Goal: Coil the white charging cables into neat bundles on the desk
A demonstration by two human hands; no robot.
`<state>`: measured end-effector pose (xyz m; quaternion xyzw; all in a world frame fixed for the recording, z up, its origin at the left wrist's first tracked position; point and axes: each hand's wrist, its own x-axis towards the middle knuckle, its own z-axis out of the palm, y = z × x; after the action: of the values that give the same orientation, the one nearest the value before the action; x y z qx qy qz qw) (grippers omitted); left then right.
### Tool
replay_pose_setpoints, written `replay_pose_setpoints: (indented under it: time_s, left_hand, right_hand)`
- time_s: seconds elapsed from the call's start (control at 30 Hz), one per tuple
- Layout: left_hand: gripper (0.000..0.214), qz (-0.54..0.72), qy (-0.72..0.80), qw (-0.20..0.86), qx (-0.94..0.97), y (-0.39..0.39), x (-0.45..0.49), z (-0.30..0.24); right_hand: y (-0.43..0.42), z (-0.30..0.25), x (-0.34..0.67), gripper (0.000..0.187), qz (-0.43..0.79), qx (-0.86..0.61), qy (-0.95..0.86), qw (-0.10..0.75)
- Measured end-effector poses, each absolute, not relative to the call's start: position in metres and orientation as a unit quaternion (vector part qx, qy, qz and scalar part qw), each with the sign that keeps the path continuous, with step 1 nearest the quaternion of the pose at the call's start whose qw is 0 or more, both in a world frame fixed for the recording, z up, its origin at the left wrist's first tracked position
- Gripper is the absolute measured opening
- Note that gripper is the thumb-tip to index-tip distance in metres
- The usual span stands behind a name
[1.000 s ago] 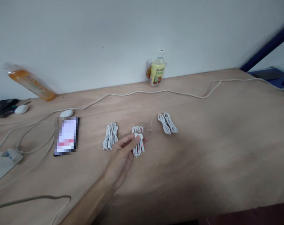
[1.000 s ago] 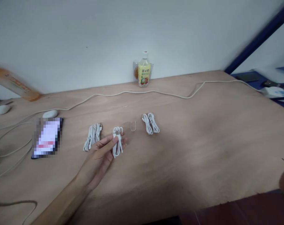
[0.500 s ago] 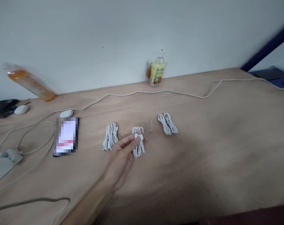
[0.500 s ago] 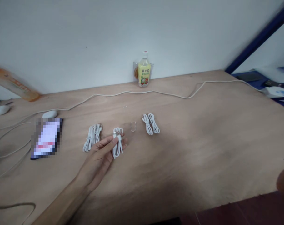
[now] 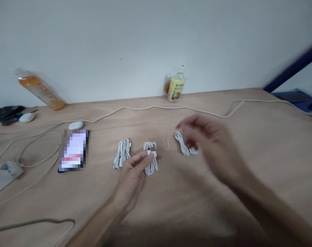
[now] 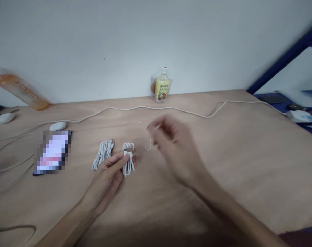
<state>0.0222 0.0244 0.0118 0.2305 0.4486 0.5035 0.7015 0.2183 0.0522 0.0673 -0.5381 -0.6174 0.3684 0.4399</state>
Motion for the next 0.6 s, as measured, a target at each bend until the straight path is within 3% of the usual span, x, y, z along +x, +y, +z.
replay_pose_setpoints:
  time_s: [0.17, 0.37, 0.6]
  left_hand:
    - [0.036, 0.525, 0.436, 0.685, 0.255, 0.026, 0.021, 0.011]
    - [0.037, 0.527, 0.443, 0.685, 0.240, 0.028, 0.019, 0.009]
    - [0.034, 0.510, 0.431, 0.701, 0.248, 0.028, 0.018, 0.009]
  right_hand:
    - [0.034, 0.035, 0.179, 0.019, 0.427, -0.499, -0.643, 0.393]
    - [0.039, 0.004, 0.168, 0.024, 0.506, -0.444, -0.591, 0.445]
    - [0.045, -0.005, 0.174, 0.041, 0.620, -0.392, -0.519, 0.440]
